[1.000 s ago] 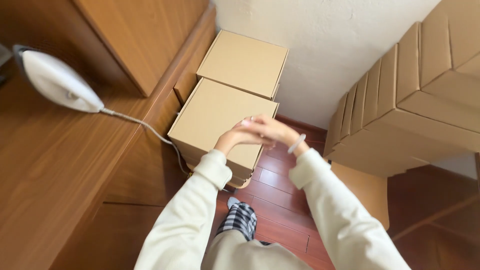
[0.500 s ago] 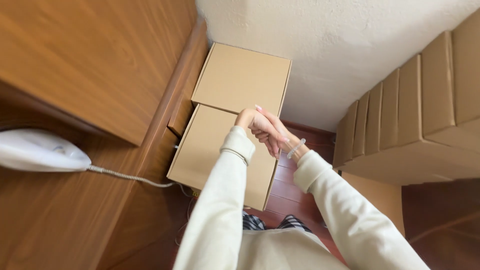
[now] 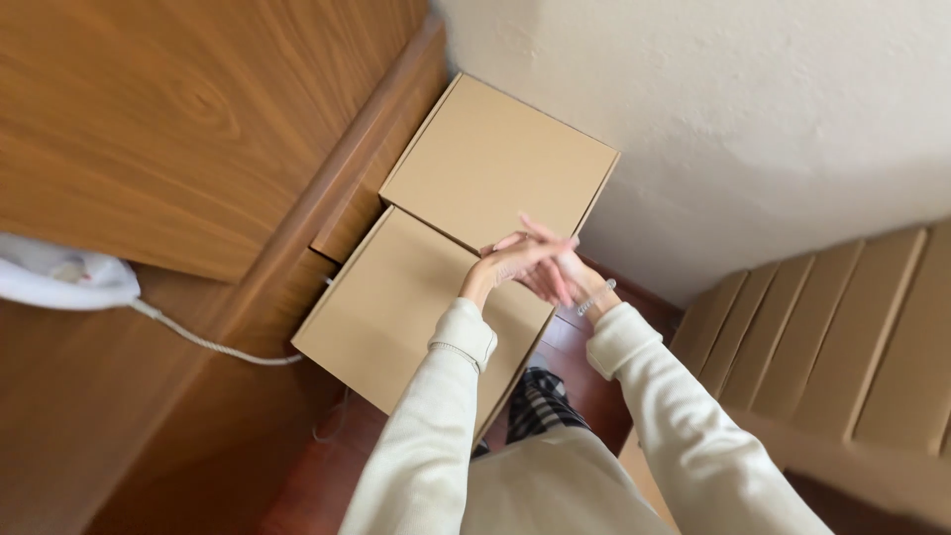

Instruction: The person irons a pair of denim shorts on a wooden table, then folds them and places them into a clear plastic bag. The person then places the bagged shorts into a cardboard box and closes it.

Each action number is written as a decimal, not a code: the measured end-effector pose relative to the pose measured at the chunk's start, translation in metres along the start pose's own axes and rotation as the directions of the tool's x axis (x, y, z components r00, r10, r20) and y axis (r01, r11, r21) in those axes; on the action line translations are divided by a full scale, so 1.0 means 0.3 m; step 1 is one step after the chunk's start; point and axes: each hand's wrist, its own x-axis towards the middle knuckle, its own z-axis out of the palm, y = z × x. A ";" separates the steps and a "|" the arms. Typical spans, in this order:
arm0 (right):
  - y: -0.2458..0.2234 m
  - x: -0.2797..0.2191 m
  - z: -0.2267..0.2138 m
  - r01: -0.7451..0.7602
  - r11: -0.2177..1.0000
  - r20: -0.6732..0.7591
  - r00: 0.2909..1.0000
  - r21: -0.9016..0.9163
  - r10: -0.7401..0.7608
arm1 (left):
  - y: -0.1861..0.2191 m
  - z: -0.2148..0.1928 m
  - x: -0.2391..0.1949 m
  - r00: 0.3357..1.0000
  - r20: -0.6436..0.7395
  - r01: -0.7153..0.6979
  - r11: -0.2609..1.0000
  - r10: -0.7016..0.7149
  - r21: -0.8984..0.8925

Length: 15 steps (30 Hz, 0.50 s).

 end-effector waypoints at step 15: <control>0.052 0.392 -0.334 -0.210 0.970 -0.110 0.968 0.118 0.223 | -0.128 -0.123 0.521 0.710 -0.703 -0.172 0.978 0.042 -0.115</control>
